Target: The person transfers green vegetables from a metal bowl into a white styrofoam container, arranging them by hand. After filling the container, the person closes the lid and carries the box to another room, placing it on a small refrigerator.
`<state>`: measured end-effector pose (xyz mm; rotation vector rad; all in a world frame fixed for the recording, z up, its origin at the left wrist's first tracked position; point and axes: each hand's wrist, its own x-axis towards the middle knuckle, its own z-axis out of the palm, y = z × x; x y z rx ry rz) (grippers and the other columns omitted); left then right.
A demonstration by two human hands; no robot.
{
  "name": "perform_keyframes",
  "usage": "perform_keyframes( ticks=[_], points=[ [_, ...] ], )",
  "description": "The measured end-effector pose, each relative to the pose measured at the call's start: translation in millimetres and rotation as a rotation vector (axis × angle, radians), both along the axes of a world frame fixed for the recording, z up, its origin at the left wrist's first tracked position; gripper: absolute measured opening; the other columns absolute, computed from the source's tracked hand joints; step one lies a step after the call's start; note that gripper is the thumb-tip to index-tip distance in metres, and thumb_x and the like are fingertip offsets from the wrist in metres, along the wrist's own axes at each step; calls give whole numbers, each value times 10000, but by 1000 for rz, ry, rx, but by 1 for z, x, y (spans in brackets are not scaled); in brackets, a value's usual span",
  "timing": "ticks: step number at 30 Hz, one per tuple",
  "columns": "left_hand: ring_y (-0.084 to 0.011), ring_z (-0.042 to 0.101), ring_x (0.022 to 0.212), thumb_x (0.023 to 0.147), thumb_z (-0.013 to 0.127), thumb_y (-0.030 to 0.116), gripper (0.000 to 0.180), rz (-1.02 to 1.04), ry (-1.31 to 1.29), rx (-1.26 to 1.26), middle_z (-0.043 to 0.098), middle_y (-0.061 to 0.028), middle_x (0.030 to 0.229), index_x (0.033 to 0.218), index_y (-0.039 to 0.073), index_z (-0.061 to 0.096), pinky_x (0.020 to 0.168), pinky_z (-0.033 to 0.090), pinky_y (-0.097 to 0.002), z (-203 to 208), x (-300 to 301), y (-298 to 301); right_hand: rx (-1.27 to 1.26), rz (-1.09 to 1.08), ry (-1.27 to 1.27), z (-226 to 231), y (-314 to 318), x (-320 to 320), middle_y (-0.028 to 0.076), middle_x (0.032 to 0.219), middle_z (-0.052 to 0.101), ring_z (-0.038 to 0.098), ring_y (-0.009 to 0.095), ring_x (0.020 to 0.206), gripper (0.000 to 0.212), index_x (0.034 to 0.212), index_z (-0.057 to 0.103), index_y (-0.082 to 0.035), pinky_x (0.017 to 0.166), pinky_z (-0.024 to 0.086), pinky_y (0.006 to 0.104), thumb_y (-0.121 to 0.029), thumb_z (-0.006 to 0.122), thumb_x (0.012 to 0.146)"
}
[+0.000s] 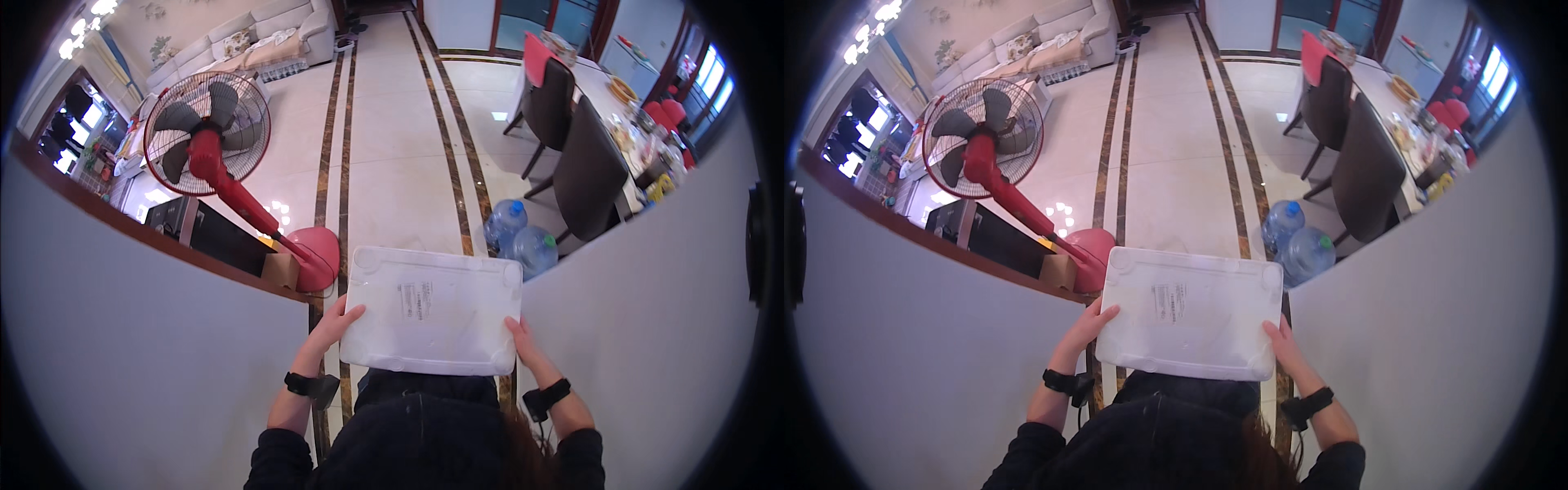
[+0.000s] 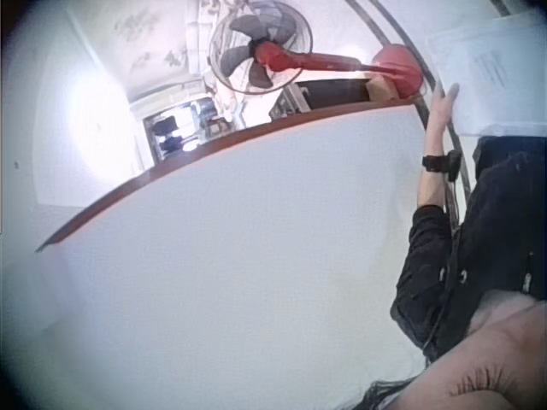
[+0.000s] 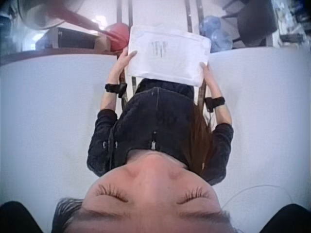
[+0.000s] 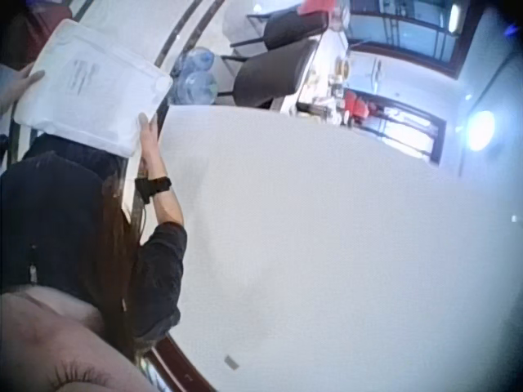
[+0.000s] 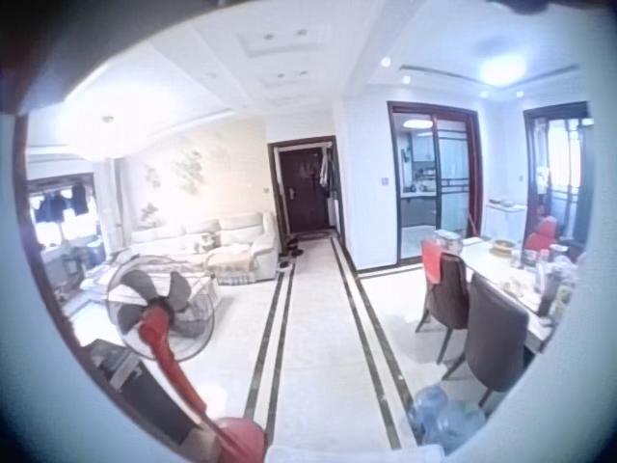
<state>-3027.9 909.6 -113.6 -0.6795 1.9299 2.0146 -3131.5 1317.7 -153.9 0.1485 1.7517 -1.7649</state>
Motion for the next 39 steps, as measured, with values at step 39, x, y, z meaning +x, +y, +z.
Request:
perform_keyframes(
  ticks=[39],
  points=[
    [-194,554,1133,903,647,219,621,-150,-29,-34,559,-138,1261,1402,-7,355,962,455,-337,-18,-1091,-258,-41,-144,-123,-27,-239,-1030,84,1322,498,475,160,1182,505,1417,339,-24,990,392,305,-196,515,976]
  ],
)
